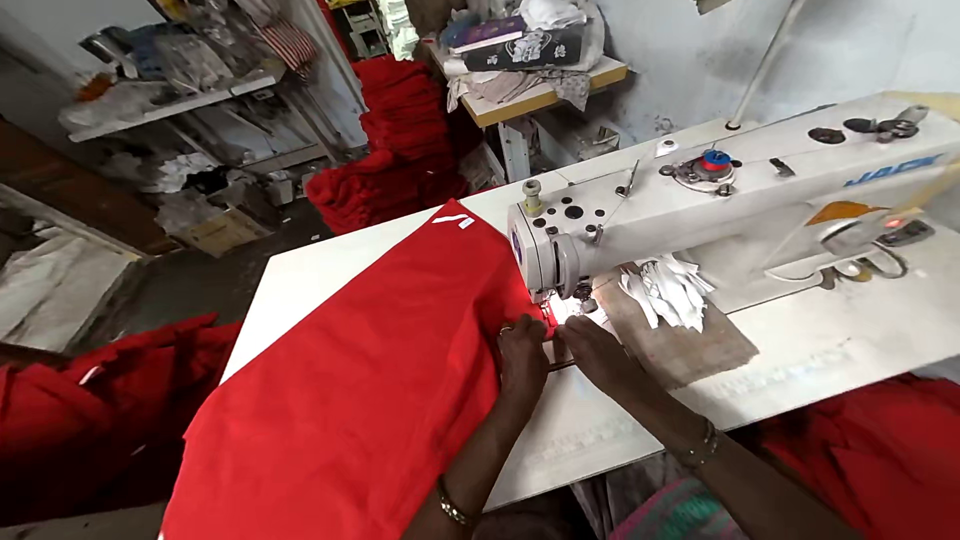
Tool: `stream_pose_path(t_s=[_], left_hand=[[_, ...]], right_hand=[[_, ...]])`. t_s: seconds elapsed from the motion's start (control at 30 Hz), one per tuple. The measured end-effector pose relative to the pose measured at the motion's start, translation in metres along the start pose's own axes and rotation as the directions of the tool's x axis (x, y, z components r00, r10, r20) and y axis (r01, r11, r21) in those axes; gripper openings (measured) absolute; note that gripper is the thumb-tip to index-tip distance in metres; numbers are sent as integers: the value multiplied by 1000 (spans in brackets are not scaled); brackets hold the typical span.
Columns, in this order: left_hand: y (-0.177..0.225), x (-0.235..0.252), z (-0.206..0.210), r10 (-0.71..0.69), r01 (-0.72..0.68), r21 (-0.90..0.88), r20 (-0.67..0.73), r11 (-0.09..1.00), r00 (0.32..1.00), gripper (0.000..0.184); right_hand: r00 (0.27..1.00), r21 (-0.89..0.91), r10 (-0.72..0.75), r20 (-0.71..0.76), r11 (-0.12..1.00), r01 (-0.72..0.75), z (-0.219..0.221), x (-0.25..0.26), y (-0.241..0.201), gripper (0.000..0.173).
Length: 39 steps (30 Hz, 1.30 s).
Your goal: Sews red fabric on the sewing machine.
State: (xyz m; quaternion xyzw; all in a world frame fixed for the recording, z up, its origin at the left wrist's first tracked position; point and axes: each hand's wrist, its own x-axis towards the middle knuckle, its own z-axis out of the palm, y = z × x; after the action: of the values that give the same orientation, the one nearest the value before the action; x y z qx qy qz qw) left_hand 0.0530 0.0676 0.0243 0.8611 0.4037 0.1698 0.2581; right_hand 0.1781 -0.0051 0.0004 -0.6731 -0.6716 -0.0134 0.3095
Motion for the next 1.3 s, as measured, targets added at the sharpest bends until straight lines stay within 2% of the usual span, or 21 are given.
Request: stream_pose_path(t_s=[0.1, 0.2, 0.27, 0.3, 0.37, 0.43, 0.5, 0.53, 0.57, 0.6, 0.63, 0.67, 0.7, 0.73, 0.8, 0.9, 1.0, 1.07, 1.17, 1.23, 1.3], left_hand=[[-2, 1, 4, 38, -40, 106, 16, 994, 999, 21], [2, 14, -9, -25, 16, 132, 71, 991, 997, 24], [-2, 22, -20, -5, -7, 88, 132, 996, 991, 26], [-10, 27, -25, 59, -70, 62, 165, 996, 985, 25], [-32, 40, -38, 279, -299, 51, 239, 953, 930, 21], [-49, 55, -57, 459, -521, 101, 353, 848, 815, 28], [-64, 63, -65, 539, -646, 141, 435, 750, 721, 38], [-65, 60, -64, 523, -645, 140, 471, 751, 710, 37], [-62, 52, -59, 472, -603, 134, 500, 786, 726, 37], [-59, 40, -50, 411, -532, 124, 501, 837, 762, 37], [-50, 28, -42, 315, -421, 116, 495, 900, 810, 39], [-38, 16, -35, 230, -320, 135, 450, 938, 863, 40], [-26, 7, -29, 144, -228, 168, 404, 959, 903, 40], [-16, 0, -24, 70, -150, 202, 359, 968, 931, 40], [-5, -7, -14, -7, -57, 234, 265, 970, 964, 39], [-2, -8, -7, -39, -14, 249, 205, 968, 978, 38], [-2, -4, -7, -47, -1, 246, 189, 969, 981, 38], [-3, -3, -7, -45, -6, 264, 185, 964, 982, 40], [-6, -6, -6, -2, -36, 251, 152, 967, 988, 39], [-9, -10, -4, 18, -50, 240, 133, 969, 991, 38], [-8, -8, -4, 26, -54, 250, 116, 967, 993, 38]], right_hand=[[991, -75, 30, 129, 997, -20, 0, 8, -2, 14], [975, 27, 202, 95, 978, -206, 4, 20, -3, 17], [963, 108, 269, 10, 957, -269, 7, 22, -2, 17], [959, 130, 281, -17, 952, -277, 7, 21, -1, 17], [950, 155, 307, -53, 943, -296, 8, 20, 1, 13], [942, 178, 330, -69, 933, -314, 9, 19, 5, 9], [935, 213, 350, -56, 919, -331, 7, 20, 5, 8], [927, 225, 375, -2, 903, -365, 0, 22, 3, 10], [899, 222, 422, 119, 871, -438, -15, 26, -4, 15], [822, 202, 476, 313, 812, -547, -35, 35, -12, 22], [780, 183, 500, 376, 785, -592, -39, 39, -12, 26], [789, 169, 511, 342, 792, -587, -30, 36, -8, 27], [840, 183, 497, 218, 824, -536, -14, 29, -3, 23], [886, 207, 455, 87, 862, -462, 0, 22, 1, 19], [913, 201, 409, 4, 894, -401, 12, 19, 4, 16], [902, 163, 424, 86, 887, -432, 9, 27, 3, 19], [929, 132, 353, 107, 921, -366, -6, 29, 10, 17], [946, 72, 297, -129, 954, -289, -32, 17, 22, 13], [835, -31, 395, -383, 898, -439, -108, -27, 69, 31], [766, -78, 491, -415, 820, -567, -129, -67, 106, 38], [760, -90, 517, -395, 801, -592, -124, -89, 126, 35]])
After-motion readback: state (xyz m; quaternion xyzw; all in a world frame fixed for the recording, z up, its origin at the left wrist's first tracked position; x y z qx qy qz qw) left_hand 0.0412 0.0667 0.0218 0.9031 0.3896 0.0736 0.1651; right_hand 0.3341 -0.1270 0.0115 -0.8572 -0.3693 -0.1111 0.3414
